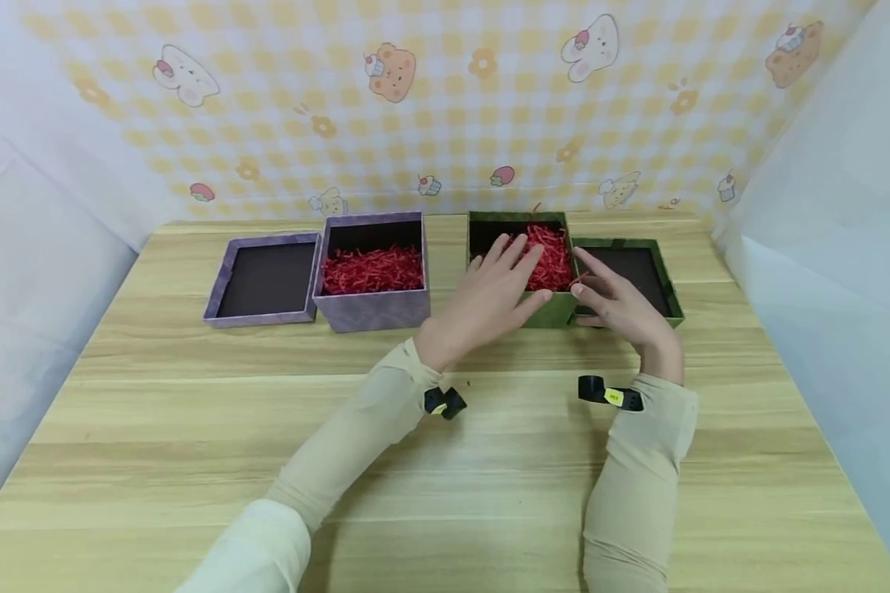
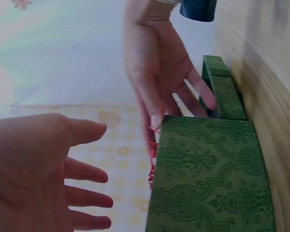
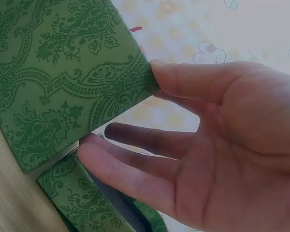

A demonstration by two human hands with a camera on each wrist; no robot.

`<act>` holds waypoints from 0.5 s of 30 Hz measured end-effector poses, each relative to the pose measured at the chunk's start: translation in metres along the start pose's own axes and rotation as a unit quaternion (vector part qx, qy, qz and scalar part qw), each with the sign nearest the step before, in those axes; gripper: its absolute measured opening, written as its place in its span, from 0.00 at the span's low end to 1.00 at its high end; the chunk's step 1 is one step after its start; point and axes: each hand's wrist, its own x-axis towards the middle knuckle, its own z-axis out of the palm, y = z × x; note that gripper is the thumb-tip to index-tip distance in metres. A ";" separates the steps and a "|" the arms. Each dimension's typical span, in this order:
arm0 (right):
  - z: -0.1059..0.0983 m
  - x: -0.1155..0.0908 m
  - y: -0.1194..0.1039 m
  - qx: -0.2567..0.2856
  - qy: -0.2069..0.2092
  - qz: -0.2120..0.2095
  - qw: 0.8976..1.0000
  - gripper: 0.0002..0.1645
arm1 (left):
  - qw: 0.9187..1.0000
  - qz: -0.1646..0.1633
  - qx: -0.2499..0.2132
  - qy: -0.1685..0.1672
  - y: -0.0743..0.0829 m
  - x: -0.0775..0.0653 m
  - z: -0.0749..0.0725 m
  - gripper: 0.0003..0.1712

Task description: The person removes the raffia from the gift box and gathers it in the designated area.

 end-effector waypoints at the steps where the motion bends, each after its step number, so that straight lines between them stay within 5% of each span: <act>1: 0.000 0.001 0.000 -0.001 -0.001 -0.003 1.000 0.37 | 1.000 0.006 -0.001 -0.011 0.001 0.005 0.000 0.37; 15: -0.002 0.001 -0.003 -0.005 -0.005 0.000 1.000 0.37 | 0.988 -0.030 -0.114 -0.100 -0.004 0.068 0.024 0.46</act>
